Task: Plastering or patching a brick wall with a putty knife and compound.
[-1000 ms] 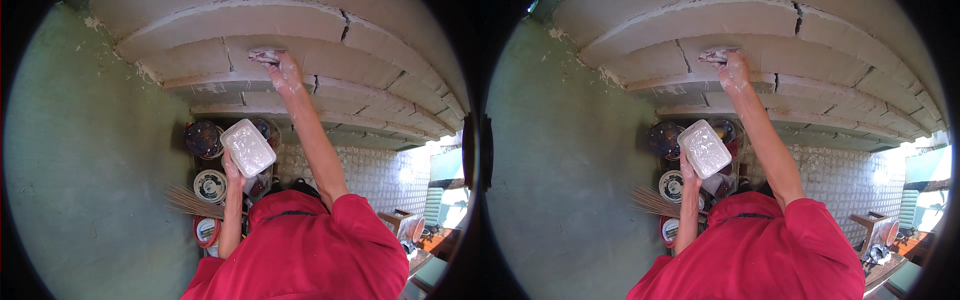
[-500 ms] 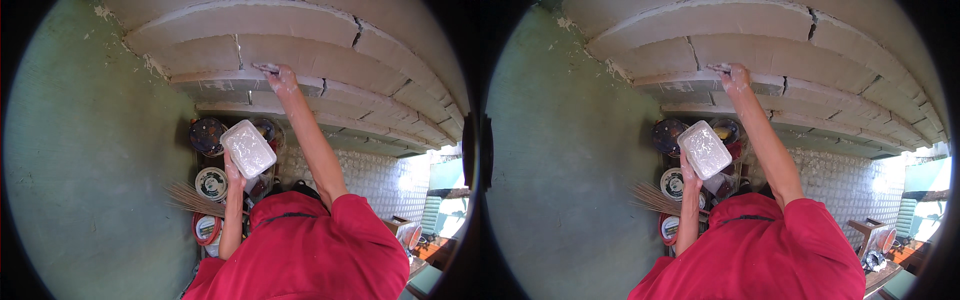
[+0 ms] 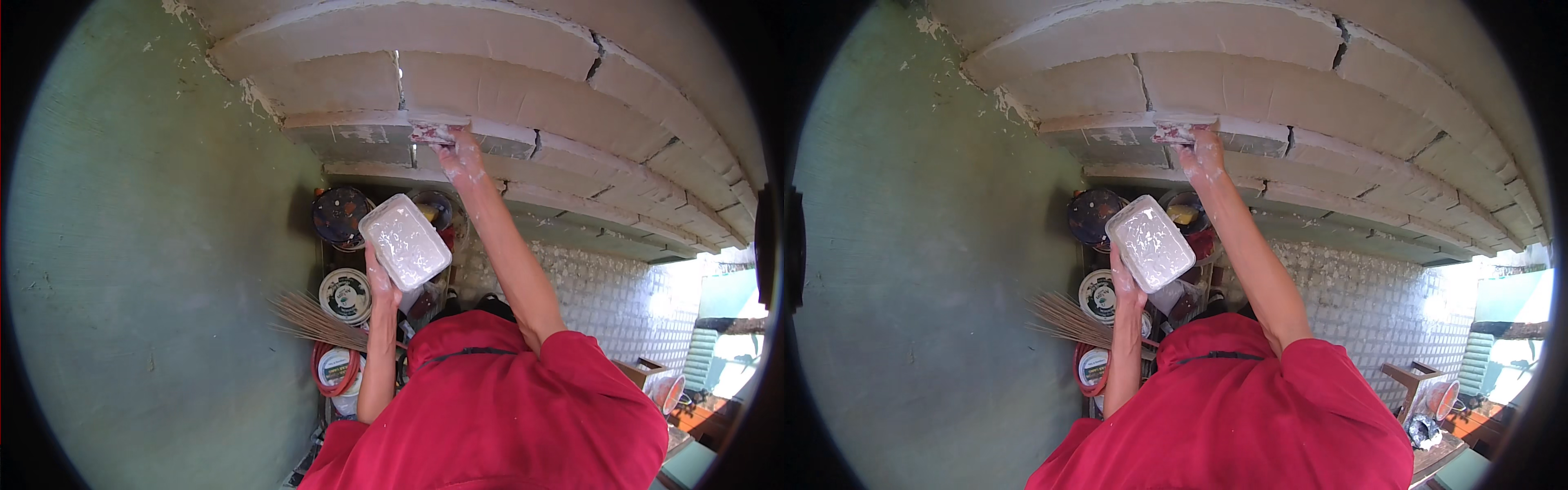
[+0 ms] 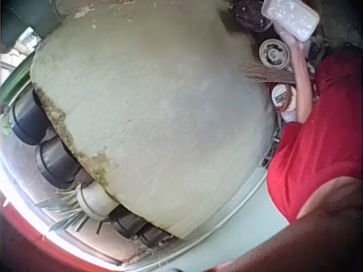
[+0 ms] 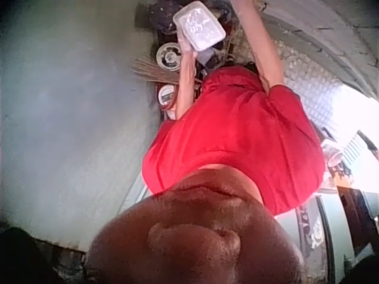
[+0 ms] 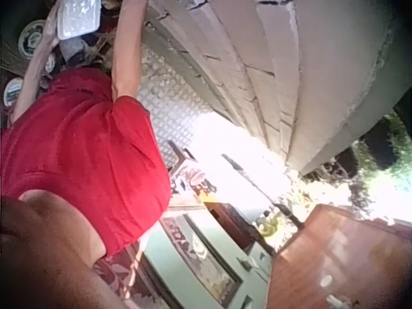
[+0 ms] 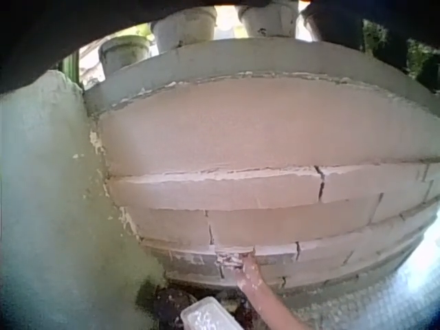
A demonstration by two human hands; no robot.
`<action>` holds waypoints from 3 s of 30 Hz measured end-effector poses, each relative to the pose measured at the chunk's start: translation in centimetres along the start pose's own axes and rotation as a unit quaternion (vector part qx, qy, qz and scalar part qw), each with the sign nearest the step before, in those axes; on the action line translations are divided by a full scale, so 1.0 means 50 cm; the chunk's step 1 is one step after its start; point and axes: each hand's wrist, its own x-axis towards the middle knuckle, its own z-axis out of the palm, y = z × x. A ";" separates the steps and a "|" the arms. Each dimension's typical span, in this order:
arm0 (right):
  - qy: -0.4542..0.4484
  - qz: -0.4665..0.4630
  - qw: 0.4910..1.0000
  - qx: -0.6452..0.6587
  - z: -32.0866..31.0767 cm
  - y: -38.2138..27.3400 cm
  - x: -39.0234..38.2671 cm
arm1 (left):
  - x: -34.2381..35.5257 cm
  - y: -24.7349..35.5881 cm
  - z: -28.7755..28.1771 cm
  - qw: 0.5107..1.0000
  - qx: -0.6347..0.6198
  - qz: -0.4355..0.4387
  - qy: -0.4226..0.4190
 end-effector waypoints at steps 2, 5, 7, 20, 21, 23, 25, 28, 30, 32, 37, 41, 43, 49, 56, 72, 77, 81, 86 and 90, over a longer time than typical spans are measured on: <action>0.008 0.011 1.000 0.028 -0.009 0.010 0.053 | -0.003 0.001 0.003 1.000 -0.002 -0.002 -0.009; -0.017 0.023 0.999 -0.022 -0.005 -0.019 0.127 | 0.001 -0.004 0.020 1.000 0.014 0.000 -0.021; -0.048 0.031 0.993 -0.099 -0.008 -0.033 0.125 | 0.005 -0.009 0.020 1.000 0.008 -0.002 -0.022; 0.027 0.010 1.000 0.006 0.026 0.018 0.041 | -0.002 0.009 0.020 1.000 0.016 -0.011 -0.015; 0.027 0.009 1.000 0.007 0.025 0.013 0.058 | -0.003 0.008 0.022 1.000 0.016 -0.014 -0.011; 0.023 0.063 0.998 -0.008 0.040 -0.007 0.082 | -0.007 0.006 0.022 1.000 0.016 -0.016 -0.007; 0.012 0.046 0.999 0.014 0.049 -0.015 0.075 | -0.008 0.005 0.019 1.000 0.017 -0.006 -0.013; -0.021 0.004 1.000 0.020 0.077 -0.033 0.019 | -0.008 0.003 0.001 1.000 0.019 0.002 -0.017; -0.040 -0.030 0.999 0.007 0.074 -0.049 -0.018 | -0.013 0.000 0.002 1.000 0.018 0.002 -0.008; -0.104 -0.049 0.993 -0.016 0.059 -0.074 -0.046 | -0.013 -0.005 0.006 1.000 0.017 -0.002 -0.003; -0.137 -0.006 0.982 -0.132 -0.010 -0.087 -0.116 | -0.006 -0.008 0.001 0.999 0.032 0.010 -0.015; -0.017 -0.016 0.963 -0.269 -0.096 -0.144 -0.119 | -0.010 -0.009 0.009 0.999 0.036 0.006 -0.010; -0.012 -0.036 0.950 -0.309 -0.132 -0.189 -0.091 | -0.013 -0.014 0.019 0.999 0.041 0.002 -0.012; 0.019 -0.025 0.970 -0.241 -0.141 -0.237 -0.038 | -0.013 -0.030 0.028 0.999 0.039 -0.015 -0.035; -0.017 -0.054 0.963 -0.262 -0.063 -0.306 -0.006 | -0.016 -0.041 0.030 0.998 0.042 -0.017 -0.037; -0.186 0.087 0.978 -0.024 -0.111 -0.215 -0.122 | -0.019 -0.046 0.017 0.997 0.046 -0.015 -0.056; -0.230 0.147 0.957 0.095 -0.105 -0.184 -0.118 | -0.020 -0.045 0.016 0.997 0.052 -0.009 -0.060; -0.249 0.126 0.952 0.126 -0.119 -0.172 -0.086 | -0.025 -0.043 0.022 0.997 0.043 -0.016 -0.066; -0.206 0.091 0.966 0.128 -0.123 -0.161 -0.054 | -0.024 -0.040 0.015 0.997 0.047 -0.012 -0.067; -0.216 0.115 0.959 0.146 -0.117 -0.174 -0.049 | -0.020 -0.038 0.016 0.996 0.057 -0.003 -0.065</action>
